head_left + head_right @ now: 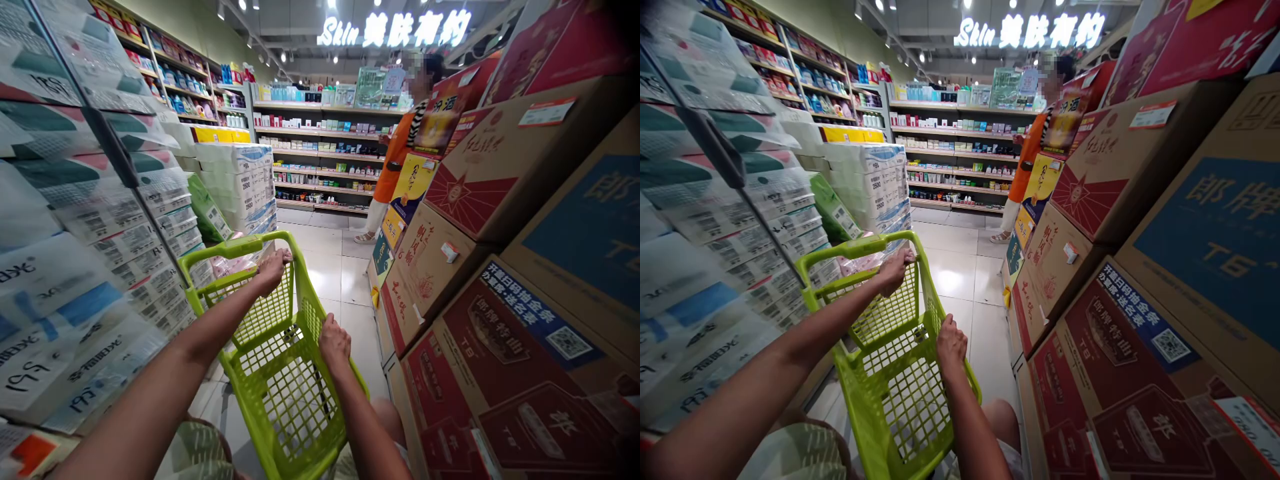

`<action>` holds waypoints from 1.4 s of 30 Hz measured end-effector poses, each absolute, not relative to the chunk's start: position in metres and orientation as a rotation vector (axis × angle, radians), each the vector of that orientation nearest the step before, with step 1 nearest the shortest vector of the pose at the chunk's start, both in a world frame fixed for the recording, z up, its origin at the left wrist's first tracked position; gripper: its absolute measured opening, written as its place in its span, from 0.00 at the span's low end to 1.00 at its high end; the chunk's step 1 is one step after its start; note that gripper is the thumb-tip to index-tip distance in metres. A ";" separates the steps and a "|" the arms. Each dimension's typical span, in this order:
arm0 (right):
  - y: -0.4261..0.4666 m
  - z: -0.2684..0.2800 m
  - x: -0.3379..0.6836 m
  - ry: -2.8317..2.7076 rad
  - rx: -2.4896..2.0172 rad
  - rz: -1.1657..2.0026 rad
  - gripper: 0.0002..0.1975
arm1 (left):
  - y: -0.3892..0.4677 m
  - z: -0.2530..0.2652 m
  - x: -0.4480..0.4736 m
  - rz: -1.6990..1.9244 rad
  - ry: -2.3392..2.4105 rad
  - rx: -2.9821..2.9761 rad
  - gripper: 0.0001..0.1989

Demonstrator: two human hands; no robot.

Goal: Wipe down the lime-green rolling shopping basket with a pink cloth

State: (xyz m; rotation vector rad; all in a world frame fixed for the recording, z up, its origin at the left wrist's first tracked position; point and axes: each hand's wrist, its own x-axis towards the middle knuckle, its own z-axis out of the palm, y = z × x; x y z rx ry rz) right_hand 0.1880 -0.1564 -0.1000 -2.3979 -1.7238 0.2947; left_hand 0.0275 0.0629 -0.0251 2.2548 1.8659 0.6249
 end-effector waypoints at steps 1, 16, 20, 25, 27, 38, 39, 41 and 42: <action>-0.157 -0.100 0.184 -1.715 -2.403 0.298 0.13 | 0.062 -0.029 0.036 0.619 1.853 2.335 0.19; -0.155 -0.101 0.172 -1.722 -2.379 0.319 0.08 | 0.054 -0.113 -0.026 0.271 1.204 2.924 0.24; -0.157 -0.106 0.169 -1.730 -2.364 0.283 0.08 | 0.035 -0.140 -0.041 0.217 1.076 2.941 0.23; -0.157 -0.109 0.165 -1.744 -2.342 0.237 0.09 | 0.035 -0.134 -0.045 0.148 1.069 2.868 0.21; -0.157 -0.108 0.163 -1.748 -2.340 0.231 0.09 | 0.042 -0.116 -0.039 0.117 1.149 2.854 0.21; -0.161 -0.104 0.166 -1.763 -2.353 0.249 0.08 | 0.046 -0.115 -0.058 0.016 1.180 3.098 0.30; -0.161 -0.103 0.166 -1.766 -2.350 0.244 0.08 | 0.044 -0.124 -0.064 -0.024 1.135 3.120 0.29; -0.162 -0.103 0.167 -1.769 -2.349 0.234 0.09 | 0.041 -0.136 -0.074 -0.062 1.050 3.164 0.26; -0.163 -0.102 0.167 -1.771 -2.350 0.233 0.09 | 0.040 -0.139 -0.077 -0.039 1.011 3.190 0.24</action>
